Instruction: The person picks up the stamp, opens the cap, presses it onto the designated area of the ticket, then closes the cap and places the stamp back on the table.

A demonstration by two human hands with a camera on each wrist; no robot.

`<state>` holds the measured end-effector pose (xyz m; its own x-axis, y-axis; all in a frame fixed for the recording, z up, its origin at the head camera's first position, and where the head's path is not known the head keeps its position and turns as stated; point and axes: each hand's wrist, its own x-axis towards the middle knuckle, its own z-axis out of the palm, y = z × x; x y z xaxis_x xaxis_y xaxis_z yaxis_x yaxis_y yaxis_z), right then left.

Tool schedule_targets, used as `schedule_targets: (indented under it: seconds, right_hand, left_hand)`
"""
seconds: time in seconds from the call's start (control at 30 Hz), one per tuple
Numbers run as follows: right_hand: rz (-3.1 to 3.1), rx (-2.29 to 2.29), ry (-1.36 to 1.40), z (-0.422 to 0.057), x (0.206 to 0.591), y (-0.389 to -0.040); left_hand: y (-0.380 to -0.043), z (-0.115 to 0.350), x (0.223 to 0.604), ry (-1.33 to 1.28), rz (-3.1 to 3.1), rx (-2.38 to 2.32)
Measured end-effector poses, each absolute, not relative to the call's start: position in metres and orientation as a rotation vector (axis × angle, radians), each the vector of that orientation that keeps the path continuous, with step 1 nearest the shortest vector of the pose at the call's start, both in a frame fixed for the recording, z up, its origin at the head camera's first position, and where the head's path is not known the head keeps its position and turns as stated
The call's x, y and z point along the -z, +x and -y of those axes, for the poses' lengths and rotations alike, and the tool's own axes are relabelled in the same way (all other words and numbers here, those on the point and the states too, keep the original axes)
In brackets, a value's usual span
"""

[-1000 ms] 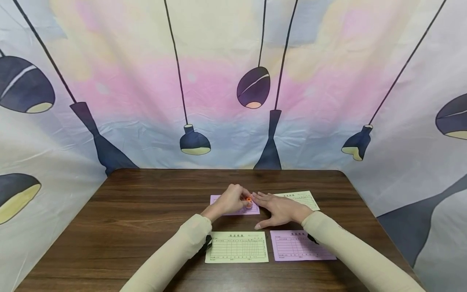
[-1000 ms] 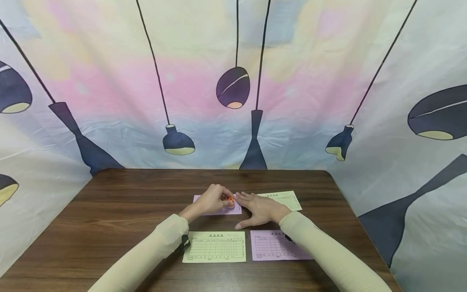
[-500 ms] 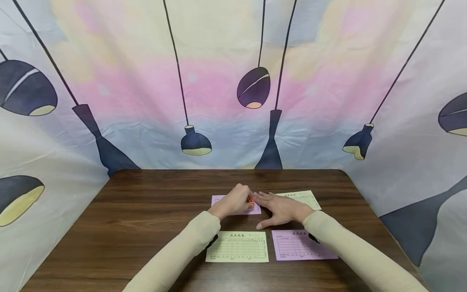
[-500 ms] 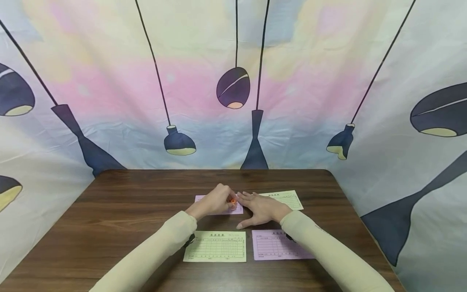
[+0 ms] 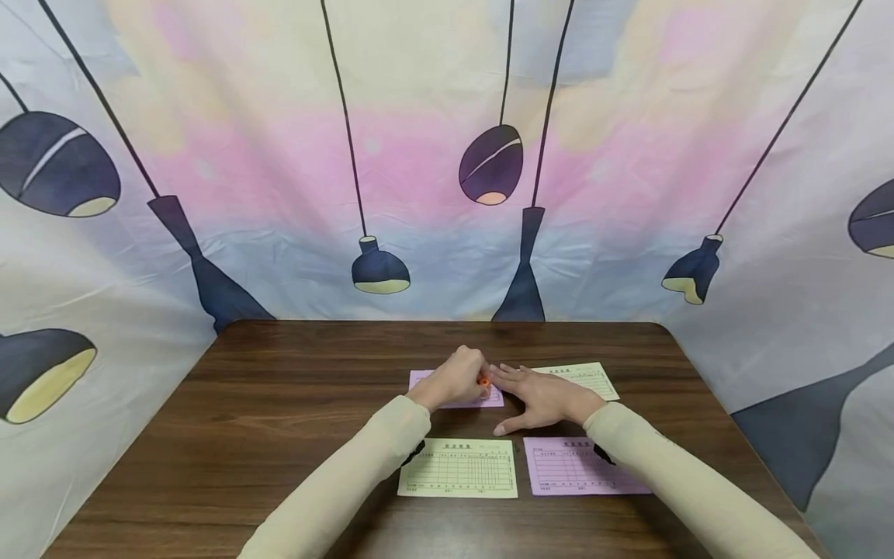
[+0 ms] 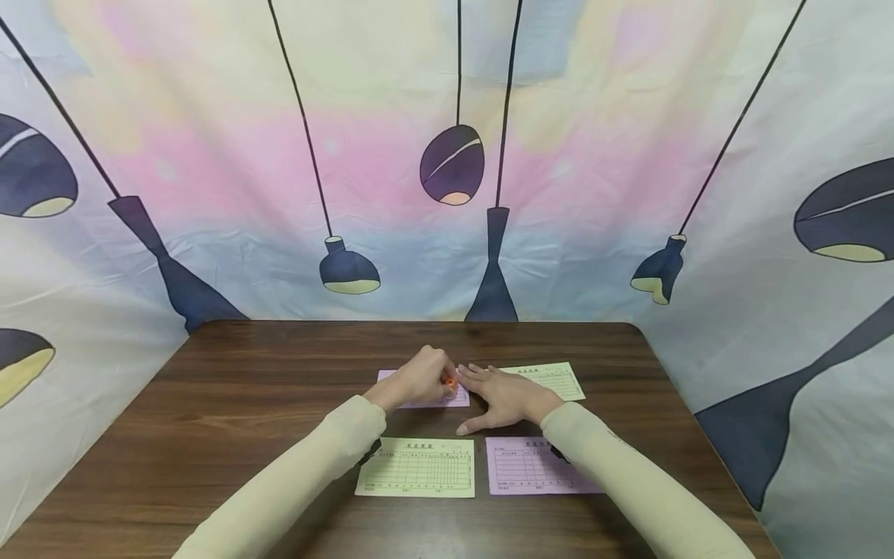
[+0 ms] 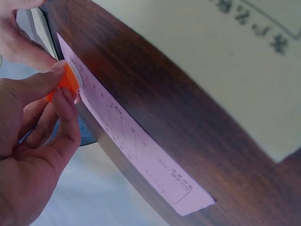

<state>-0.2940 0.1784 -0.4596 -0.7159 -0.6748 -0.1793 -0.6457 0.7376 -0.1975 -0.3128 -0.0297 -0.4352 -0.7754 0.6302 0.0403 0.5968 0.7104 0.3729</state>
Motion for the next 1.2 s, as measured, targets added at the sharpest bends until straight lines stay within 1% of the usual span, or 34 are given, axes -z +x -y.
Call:
schedule_targets:
  seconds: [0.57,0.83,1.2]
  right_hand:
    - [-2.694,0.107,-1.032,-0.176,0.453,-0.296]
    - [-2.695,0.13,-1.021,-0.176,0.451,-0.297]
    - [-2.698,0.15,-1.04,-0.173,0.451,-0.296]
  left_hand:
    - [-0.313,0.017,0.433,0.955,-2.89,-0.374]
    - [-0.314,0.016,0.427,0.828,-2.878,-0.434]
    - [-0.31,0.02,0.429,0.809,-2.872,-0.481]
